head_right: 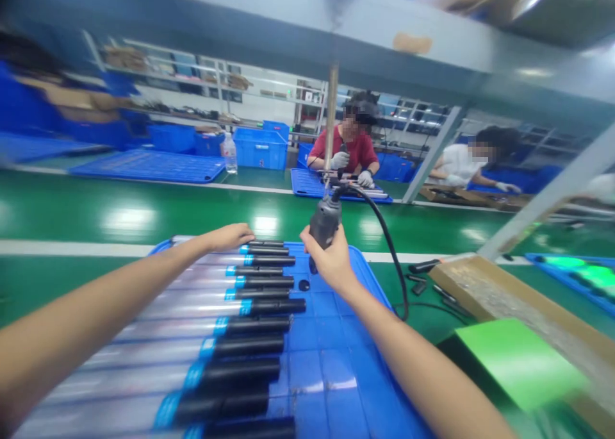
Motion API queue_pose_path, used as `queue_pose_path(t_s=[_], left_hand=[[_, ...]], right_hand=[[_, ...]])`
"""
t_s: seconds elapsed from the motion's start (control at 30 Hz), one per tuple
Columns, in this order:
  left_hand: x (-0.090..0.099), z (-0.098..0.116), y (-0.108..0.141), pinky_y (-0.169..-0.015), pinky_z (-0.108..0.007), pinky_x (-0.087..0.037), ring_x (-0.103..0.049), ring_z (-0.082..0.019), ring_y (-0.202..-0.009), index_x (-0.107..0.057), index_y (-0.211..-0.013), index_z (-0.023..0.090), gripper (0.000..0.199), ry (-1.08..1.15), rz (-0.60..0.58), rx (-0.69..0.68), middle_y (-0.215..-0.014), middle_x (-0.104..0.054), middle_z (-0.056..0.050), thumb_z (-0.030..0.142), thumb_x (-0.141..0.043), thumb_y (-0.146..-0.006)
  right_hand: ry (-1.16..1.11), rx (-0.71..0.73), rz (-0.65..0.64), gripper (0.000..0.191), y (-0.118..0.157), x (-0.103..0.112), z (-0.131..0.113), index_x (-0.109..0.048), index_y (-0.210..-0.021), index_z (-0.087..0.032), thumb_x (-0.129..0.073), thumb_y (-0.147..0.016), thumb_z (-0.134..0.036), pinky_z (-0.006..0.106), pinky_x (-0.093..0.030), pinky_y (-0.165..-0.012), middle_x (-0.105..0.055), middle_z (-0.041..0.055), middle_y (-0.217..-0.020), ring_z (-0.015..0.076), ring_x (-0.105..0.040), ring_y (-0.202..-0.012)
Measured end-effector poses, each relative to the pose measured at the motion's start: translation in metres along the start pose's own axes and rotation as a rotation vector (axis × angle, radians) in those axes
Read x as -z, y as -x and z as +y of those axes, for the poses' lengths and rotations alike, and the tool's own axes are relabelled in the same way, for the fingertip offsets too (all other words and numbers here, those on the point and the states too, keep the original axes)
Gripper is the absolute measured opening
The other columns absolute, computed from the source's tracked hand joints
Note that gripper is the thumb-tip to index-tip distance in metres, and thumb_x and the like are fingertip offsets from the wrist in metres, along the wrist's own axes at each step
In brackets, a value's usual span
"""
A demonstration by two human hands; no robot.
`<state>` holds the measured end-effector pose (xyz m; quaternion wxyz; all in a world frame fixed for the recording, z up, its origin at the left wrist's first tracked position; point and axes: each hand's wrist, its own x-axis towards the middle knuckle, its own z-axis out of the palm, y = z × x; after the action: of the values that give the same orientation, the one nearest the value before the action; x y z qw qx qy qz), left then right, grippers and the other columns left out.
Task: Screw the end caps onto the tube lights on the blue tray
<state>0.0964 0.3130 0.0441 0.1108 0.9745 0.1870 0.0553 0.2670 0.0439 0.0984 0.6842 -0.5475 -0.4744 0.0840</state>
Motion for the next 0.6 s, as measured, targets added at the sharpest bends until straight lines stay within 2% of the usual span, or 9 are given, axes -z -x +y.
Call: queue_pose_path(t_s=[0.07, 0.13, 0.2, 0.27, 0.37, 0.43, 0.47, 0.53, 0.6], left_hand=[[0.002, 0.003, -0.001, -0.088, -0.038, -0.057, -0.069, -0.018, -0.086, -0.072, -0.106, 0.015, 0.049, -0.003, 0.023, 0.025, -0.098, -0.074, -0.007, 0.062, -0.056, -0.103], [0.007, 0.010, 0.001, -0.091, -0.038, -0.057, -0.071, -0.020, -0.092, -0.072, -0.108, 0.015, 0.049, -0.011, 0.059, 0.059, -0.101, -0.076, -0.009, 0.060, -0.051, -0.105], [0.014, 0.024, 0.014, -0.100, -0.038, -0.055, -0.071, -0.024, -0.108, -0.072, -0.118, 0.014, 0.052, -0.020, 0.105, 0.094, -0.116, -0.076, -0.015, 0.054, -0.041, -0.107], [0.021, 0.045, 0.044, -0.112, -0.039, -0.050, -0.065, -0.027, -0.128, -0.066, -0.136, 0.014, 0.056, -0.019, 0.125, 0.112, -0.138, -0.070, -0.017, 0.050, -0.035, -0.107], [0.032, 0.090, 0.122, -0.124, -0.040, -0.041, -0.057, -0.025, -0.142, -0.056, -0.153, 0.024, 0.058, -0.007, 0.063, 0.032, -0.155, -0.060, -0.008, 0.055, -0.041, -0.106], [0.038, 0.124, 0.186, -0.127, -0.043, -0.039, -0.059, -0.026, -0.141, -0.058, -0.153, 0.033, 0.055, -0.056, 0.017, -0.143, -0.153, -0.063, -0.004, 0.057, -0.046, -0.106], [0.038, 0.139, 0.217, -0.128, -0.044, -0.038, -0.060, -0.026, -0.140, -0.057, -0.154, 0.037, 0.052, -0.080, 0.021, -0.189, -0.151, -0.065, -0.002, 0.055, -0.048, -0.106], [0.032, 0.163, 0.274, -0.126, -0.047, -0.042, -0.063, -0.026, -0.137, -0.050, -0.158, 0.044, 0.054, -0.133, 0.067, -0.222, -0.151, -0.065, 0.000, 0.049, -0.054, -0.105], [0.015, 0.178, 0.319, -0.120, -0.048, -0.050, -0.065, -0.028, -0.134, -0.045, -0.162, 0.044, 0.059, -0.220, 0.149, -0.194, -0.148, -0.067, -0.001, 0.044, -0.056, -0.104]], right_hand=[[0.003, 0.017, 0.013, 0.027, 0.012, 0.012, 0.005, -0.057, -0.086, -0.025, -0.076, -0.081, -0.043, 0.033, -0.054, -0.054, -0.065, -0.0034, -0.063, 0.0161, -0.060, -0.053], [-0.003, 0.031, 0.024, 0.028, 0.022, 0.023, 0.009, -0.059, -0.088, -0.025, -0.076, -0.082, -0.046, 0.033, -0.052, -0.052, -0.065, -0.0032, -0.062, 0.0171, -0.060, -0.051], [-0.002, 0.031, 0.025, 0.027, 0.030, 0.031, 0.009, -0.060, -0.088, -0.025, -0.078, -0.081, -0.045, 0.034, -0.052, -0.053, -0.066, -0.0028, -0.063, 0.0173, -0.061, -0.052], [0.014, 0.006, 0.037, 0.026, 0.035, 0.038, 0.007, -0.062, -0.087, -0.025, -0.080, -0.080, -0.041, 0.033, -0.052, -0.056, -0.067, -0.0028, -0.064, 0.0169, -0.062, -0.053], [0.055, -0.030, 0.054, 0.024, 0.040, 0.043, 0.007, -0.063, -0.087, -0.023, -0.081, -0.079, -0.038, 0.033, -0.053, -0.060, -0.068, -0.0034, -0.066, 0.0154, -0.063, -0.055], [0.058, -0.005, 0.043, 0.026, 0.040, 0.044, 0.010, -0.062, -0.089, -0.023, -0.081, -0.078, -0.037, 0.034, -0.053, -0.064, -0.068, -0.0046, -0.069, 0.0147, -0.063, -0.058], [0.052, 0.008, 0.034, 0.027, 0.040, 0.044, 0.012, -0.061, -0.090, -0.024, -0.081, -0.079, -0.037, 0.034, -0.053, -0.066, -0.068, -0.0050, -0.070, 0.0144, -0.062, -0.059], [0.034, 0.029, 0.008, 0.030, 0.040, 0.043, 0.014, -0.058, -0.094, -0.024, -0.080, -0.080, -0.039, 0.035, -0.052, -0.067, -0.068, -0.0050, -0.072, 0.0144, -0.062, -0.061], [0.014, 0.049, -0.016, 0.033, 0.040, 0.041, 0.015, -0.056, -0.097, -0.025, -0.079, -0.081, -0.042, 0.035, -0.052, -0.067, -0.070, -0.0043, -0.076, 0.0139, -0.060, -0.062]])
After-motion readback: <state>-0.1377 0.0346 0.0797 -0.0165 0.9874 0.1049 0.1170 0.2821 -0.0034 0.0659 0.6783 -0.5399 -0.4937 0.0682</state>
